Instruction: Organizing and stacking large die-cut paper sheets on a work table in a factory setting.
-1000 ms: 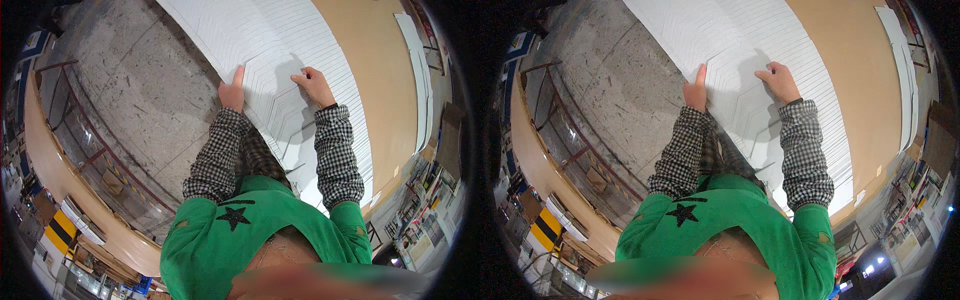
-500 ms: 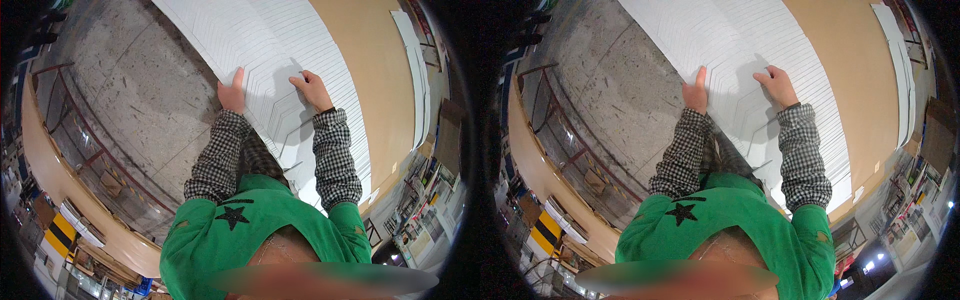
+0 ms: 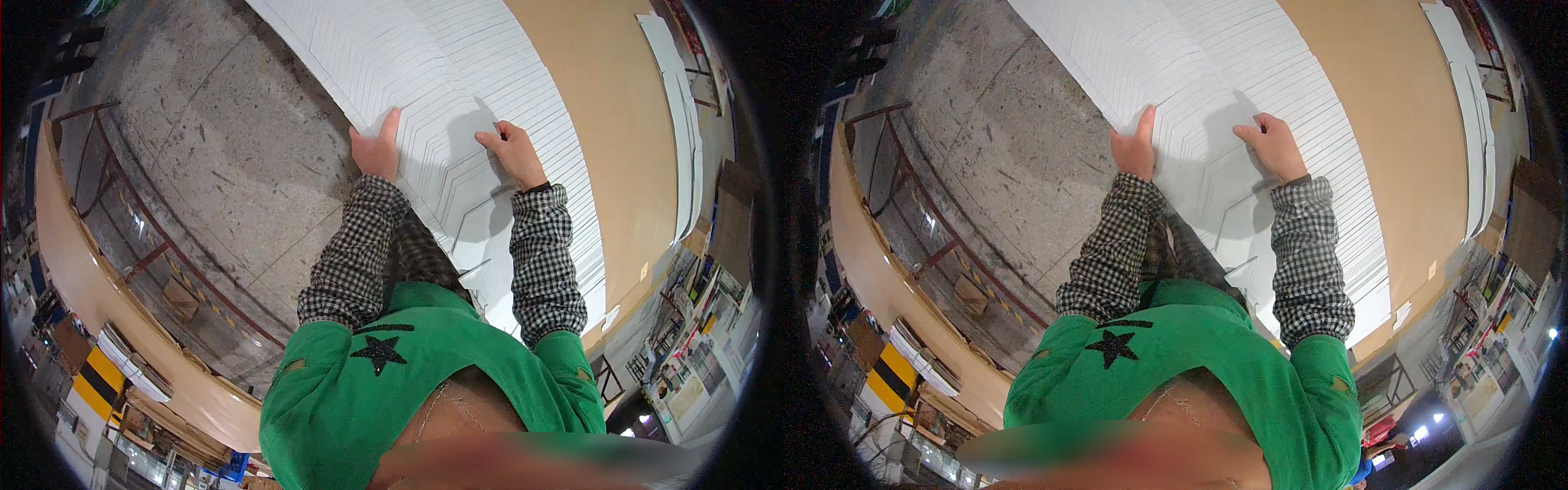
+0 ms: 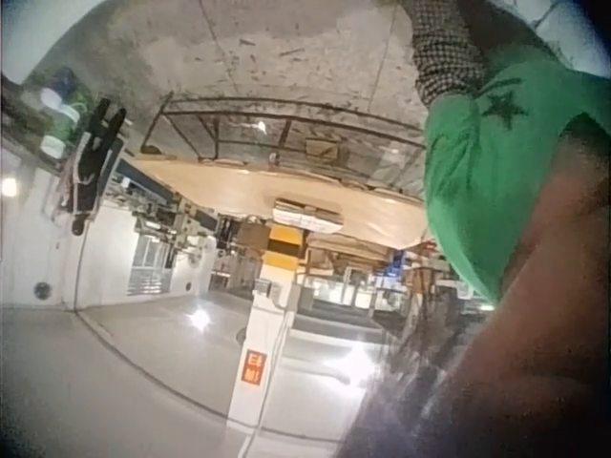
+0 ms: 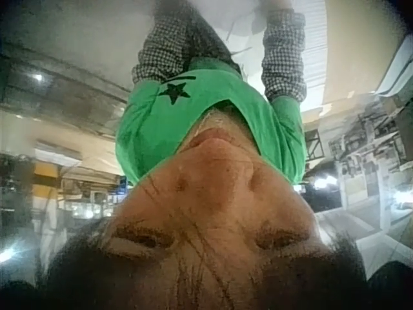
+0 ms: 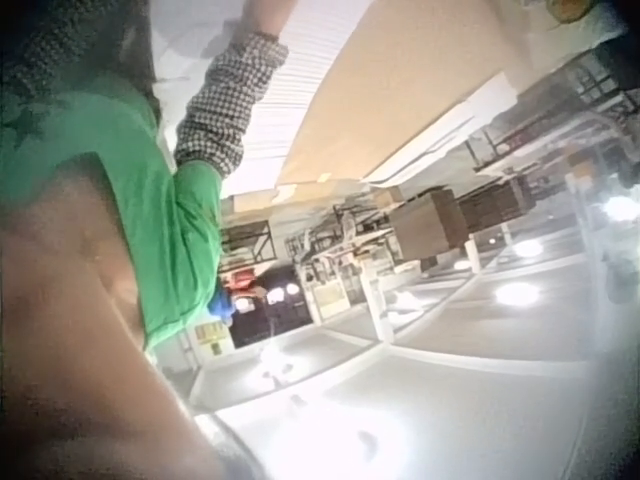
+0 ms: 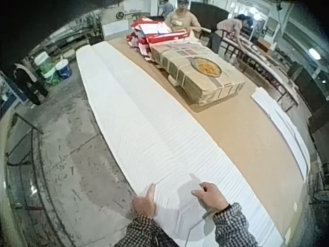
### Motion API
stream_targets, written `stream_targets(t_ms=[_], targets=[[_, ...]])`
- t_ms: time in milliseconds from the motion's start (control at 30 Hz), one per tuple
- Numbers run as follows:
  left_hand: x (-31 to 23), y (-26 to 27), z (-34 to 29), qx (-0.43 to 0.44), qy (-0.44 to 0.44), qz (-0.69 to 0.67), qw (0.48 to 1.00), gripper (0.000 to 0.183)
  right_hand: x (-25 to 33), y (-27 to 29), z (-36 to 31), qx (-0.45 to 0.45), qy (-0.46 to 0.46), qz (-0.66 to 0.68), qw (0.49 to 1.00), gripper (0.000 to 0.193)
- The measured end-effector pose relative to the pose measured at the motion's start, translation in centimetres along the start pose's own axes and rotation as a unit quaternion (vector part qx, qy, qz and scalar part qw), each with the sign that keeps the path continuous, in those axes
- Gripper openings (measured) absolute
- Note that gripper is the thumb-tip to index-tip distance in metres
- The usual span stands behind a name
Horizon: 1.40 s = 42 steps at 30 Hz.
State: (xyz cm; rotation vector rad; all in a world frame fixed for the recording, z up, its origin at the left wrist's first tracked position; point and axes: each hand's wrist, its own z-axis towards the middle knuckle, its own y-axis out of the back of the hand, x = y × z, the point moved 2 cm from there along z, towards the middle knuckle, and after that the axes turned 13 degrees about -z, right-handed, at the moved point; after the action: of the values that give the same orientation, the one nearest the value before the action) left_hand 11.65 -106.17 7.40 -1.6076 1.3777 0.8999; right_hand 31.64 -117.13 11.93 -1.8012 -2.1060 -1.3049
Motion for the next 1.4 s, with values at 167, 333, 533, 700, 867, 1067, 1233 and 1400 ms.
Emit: stream_targets(t_ms=[167, 333, 533, 700, 867, 1067, 1233, 1400], targets=[[-1.0, -0.4, -0.6, -0.027, 0.013, 0.043, 0.999, 0.063, -0.3, 0.0, 0.2, 0.013, 0.011, 0.012, 1.0, 0.027], [-0.4, 0.0, -0.3, -0.034, -0.029, 0.033, 0.998, 0.065, 0.4, -0.2, -0.1, 0.016, 0.036, 0.014, 0.999, 0.025], [0.1, 0.1, -0.1, -0.028, -0.039, 0.058, 0.997, 0.073, -0.1, 0.2, 0.2, 0.007, 0.048, -0.026, 0.998, 0.031], [0.2, 0.7, -0.9, 0.003, -0.042, -0.004, 0.999, 0.085, 1.8, 1.0, -1.8, 0.002, -0.015, -0.052, 0.999, 0.032], [1.6, 0.6, -2.8, 0.002, 0.021, 0.051, 0.998, 0.083, -1.6, 0.6, -1.1, -0.009, -0.011, -0.012, 1.0, 0.031], [1.0, 0.2, -2.8, 0.021, 0.017, -0.019, 0.999, 0.069, -2.2, -0.1, -0.7, -0.036, 0.038, 0.024, 0.998, 0.036], [0.5, 0.3, -3.1, 0.011, 0.004, 0.022, 1.0, 0.073, -1.3, 0.0, -1.2, -0.035, 0.041, 0.005, 0.999, 0.034], [-0.1, 0.1, -3.7, -0.034, -0.012, 0.084, 0.996, 0.082, -1.3, 0.3, -1.8, -0.031, 0.011, -0.005, 0.999, 0.034]])
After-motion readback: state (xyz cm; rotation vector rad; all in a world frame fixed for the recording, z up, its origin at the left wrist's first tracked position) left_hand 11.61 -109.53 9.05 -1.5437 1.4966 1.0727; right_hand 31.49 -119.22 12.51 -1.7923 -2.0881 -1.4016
